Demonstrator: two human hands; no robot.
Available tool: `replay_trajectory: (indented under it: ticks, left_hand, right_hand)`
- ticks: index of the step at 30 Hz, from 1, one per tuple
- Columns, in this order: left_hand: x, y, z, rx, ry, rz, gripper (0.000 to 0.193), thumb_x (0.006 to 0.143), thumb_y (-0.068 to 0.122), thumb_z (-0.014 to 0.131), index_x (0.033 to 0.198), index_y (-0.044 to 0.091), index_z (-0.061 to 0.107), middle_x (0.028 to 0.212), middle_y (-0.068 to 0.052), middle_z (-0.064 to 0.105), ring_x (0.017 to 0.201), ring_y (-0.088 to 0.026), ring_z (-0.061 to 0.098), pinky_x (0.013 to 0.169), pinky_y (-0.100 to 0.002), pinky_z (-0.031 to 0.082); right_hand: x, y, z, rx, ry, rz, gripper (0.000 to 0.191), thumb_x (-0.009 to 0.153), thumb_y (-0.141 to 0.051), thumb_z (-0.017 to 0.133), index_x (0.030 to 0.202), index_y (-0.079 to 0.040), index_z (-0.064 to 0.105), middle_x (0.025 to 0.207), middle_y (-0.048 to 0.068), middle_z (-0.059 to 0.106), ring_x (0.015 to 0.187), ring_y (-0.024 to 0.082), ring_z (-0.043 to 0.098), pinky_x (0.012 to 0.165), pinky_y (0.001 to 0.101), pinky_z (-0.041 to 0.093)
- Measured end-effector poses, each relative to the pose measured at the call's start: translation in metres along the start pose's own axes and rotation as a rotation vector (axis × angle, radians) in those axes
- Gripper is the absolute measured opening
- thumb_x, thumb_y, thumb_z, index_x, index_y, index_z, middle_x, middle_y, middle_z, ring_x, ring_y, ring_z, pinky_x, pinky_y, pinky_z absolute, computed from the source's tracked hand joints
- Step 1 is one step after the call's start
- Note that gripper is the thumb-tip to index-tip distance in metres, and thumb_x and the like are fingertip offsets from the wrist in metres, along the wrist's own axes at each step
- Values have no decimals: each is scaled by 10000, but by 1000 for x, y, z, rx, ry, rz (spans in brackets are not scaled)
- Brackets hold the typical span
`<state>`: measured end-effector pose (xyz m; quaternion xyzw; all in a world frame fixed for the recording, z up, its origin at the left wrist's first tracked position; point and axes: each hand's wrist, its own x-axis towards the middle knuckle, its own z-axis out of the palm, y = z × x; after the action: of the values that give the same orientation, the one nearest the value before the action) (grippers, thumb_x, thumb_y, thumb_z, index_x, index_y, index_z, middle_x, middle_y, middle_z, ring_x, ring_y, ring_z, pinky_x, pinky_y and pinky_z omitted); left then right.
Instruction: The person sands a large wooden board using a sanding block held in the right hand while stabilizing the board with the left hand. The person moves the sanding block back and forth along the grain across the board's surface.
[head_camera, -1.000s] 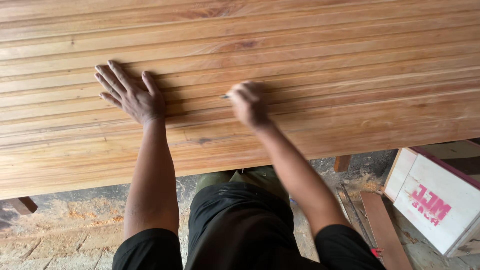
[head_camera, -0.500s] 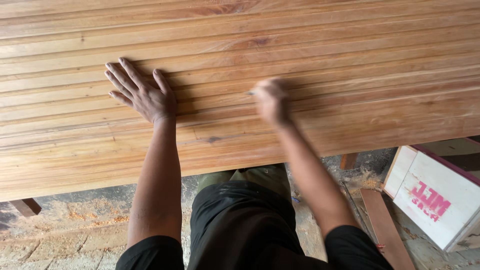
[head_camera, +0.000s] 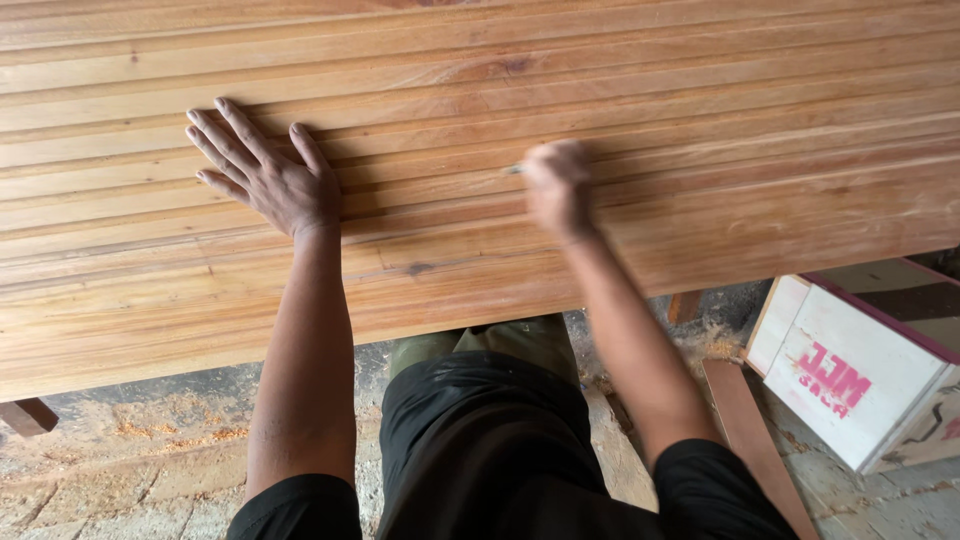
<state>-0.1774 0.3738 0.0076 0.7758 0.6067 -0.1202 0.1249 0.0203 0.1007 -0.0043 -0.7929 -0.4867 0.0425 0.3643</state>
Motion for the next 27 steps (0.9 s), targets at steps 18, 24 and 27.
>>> replay_trajectory:
  ticks: [18,24,27]
  left_hand:
    - [2,1,0,74,-3,-17,758,1135,625,292,1721,183,106,1780,-129,43,1659,-308,37,1336,-581,9]
    - [-3,3,1,47,-9,-28,786,1132,658,258,1734,177,105,1788,-122,32,1669,-294,33,1354,-570,15]
    - [3,0,11,86,25,-49,796,1114,680,215,1736,195,107,1790,-99,33,1670,-275,37,1359,-563,24]
  right_hand:
    - [2,-33,47,45,-118,-106,93,886,44,663,895,-49,664,921,91,656,911,268,617,853,430,482]
    - [-29,72,-85,-118,-90,-18,120,908,66,632,905,-44,681,947,106,672,953,312,624,871,444,485]
    - [-29,104,-138,-185,-73,38,73,968,32,673,941,-36,668,980,116,667,965,334,602,891,458,473]
